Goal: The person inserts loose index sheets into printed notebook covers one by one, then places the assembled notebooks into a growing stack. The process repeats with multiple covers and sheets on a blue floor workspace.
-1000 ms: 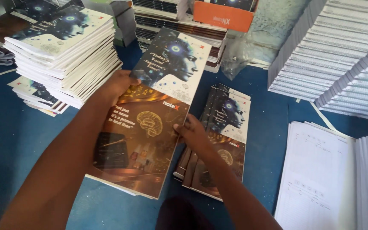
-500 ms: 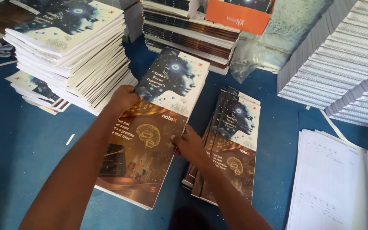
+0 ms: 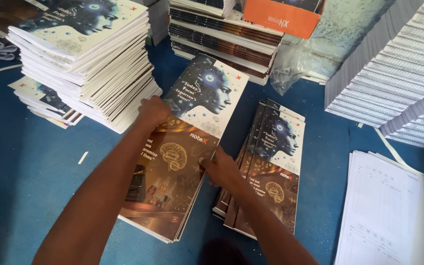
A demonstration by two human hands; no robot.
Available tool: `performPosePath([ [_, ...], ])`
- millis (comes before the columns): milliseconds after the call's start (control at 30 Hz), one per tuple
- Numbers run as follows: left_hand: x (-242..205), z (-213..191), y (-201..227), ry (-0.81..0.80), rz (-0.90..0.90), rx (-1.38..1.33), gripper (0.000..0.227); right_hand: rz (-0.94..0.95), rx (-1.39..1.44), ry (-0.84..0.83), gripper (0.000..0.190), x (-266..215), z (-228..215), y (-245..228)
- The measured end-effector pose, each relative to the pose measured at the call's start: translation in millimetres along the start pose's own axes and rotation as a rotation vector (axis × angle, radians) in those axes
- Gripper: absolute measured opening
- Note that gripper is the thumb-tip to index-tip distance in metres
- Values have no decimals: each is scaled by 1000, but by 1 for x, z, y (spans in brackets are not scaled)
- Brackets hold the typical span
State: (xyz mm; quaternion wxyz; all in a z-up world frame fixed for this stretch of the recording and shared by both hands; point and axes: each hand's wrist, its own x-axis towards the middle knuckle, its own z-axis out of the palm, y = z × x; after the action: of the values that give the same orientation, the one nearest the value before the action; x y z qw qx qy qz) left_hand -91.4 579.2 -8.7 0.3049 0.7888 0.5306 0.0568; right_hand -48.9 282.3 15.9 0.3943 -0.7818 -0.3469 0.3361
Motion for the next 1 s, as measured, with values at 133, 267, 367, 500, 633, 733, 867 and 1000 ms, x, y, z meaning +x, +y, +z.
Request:
performPosePath([
  [133,7,4,-5,0,5,5,59,63,-190,-14,84,8,1,1],
  [267,-9,0,0,38,67,90,61,-12,-325,-22,98,15,3,12],
  [367,-36,-9,14,9,-63,28,66,-180,-355,30,95,22,5,22],
  [500,-68,-22,26,-10,-62,129,66,-171,-375,-19,92,28,-2,27],
  [633,-67,-26,22,-17,-35,-17,77,-229,-376,-14,89,27,-8,16],
  [733,-53,-16,14,-25,-40,22,71,-161,-406,-48,88,25,-11,6],
  [867,-34,-7,2,-49,-32,-21,69,-78,-522,-14,89,25,-10,1],
  [1000,-40,-10,2,-53,27,28,72,-85,-525,14,87,30,-4,6],
])
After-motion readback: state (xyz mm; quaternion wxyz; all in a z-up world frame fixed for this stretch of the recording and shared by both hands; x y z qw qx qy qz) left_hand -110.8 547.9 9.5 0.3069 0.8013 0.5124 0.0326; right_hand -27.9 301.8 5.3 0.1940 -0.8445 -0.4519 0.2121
